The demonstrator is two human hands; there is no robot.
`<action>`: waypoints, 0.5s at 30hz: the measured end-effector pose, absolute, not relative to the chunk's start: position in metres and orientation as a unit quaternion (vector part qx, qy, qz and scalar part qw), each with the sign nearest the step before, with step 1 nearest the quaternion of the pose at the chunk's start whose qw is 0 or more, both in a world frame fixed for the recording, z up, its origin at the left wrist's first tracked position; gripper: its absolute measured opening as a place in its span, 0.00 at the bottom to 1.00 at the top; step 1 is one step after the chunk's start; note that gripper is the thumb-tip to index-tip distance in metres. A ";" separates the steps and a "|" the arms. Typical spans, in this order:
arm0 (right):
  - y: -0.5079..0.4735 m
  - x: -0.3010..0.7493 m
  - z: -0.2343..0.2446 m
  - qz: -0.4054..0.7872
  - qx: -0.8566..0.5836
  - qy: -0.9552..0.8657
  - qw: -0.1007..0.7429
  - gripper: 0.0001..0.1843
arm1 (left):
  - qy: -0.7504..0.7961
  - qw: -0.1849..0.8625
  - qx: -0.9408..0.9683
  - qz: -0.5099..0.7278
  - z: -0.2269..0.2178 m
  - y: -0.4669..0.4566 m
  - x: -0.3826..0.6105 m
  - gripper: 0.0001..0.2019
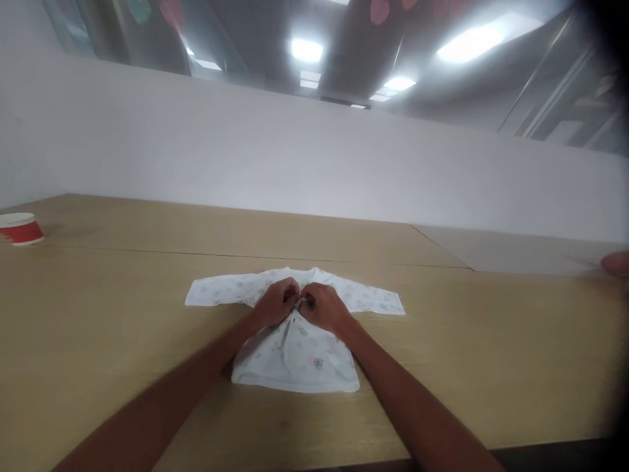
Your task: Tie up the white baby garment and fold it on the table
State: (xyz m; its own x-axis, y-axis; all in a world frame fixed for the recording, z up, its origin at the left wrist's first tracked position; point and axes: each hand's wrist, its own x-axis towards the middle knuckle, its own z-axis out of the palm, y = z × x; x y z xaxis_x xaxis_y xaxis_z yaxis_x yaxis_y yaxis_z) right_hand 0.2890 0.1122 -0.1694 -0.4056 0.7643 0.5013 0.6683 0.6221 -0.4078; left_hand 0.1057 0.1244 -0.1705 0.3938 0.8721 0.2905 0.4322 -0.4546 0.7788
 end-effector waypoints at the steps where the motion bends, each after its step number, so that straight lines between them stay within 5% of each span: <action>1: 0.114 0.289 -0.171 0.085 -0.435 -0.829 0.341 0.02 | 0.429 0.299 0.777 0.350 -0.169 0.123 0.106 0.03; 9: 0.128 0.304 -0.174 0.113 -0.491 -0.798 0.331 0.04 | 0.419 0.207 0.835 0.290 -0.159 0.117 0.098 0.08; 15: 0.118 0.294 -0.172 0.085 -0.460 -0.784 0.407 0.03 | 0.449 0.122 0.858 0.219 -0.161 0.119 0.092 0.17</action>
State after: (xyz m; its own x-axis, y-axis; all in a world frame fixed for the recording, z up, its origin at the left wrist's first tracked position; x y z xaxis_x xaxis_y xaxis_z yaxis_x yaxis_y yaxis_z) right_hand 0.2938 0.1184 -0.1719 -0.2448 0.7907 0.5611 0.6524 0.5624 -0.5079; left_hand 0.0919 0.1190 -0.1607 0.5009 0.8235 0.2663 0.7167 -0.5672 0.4056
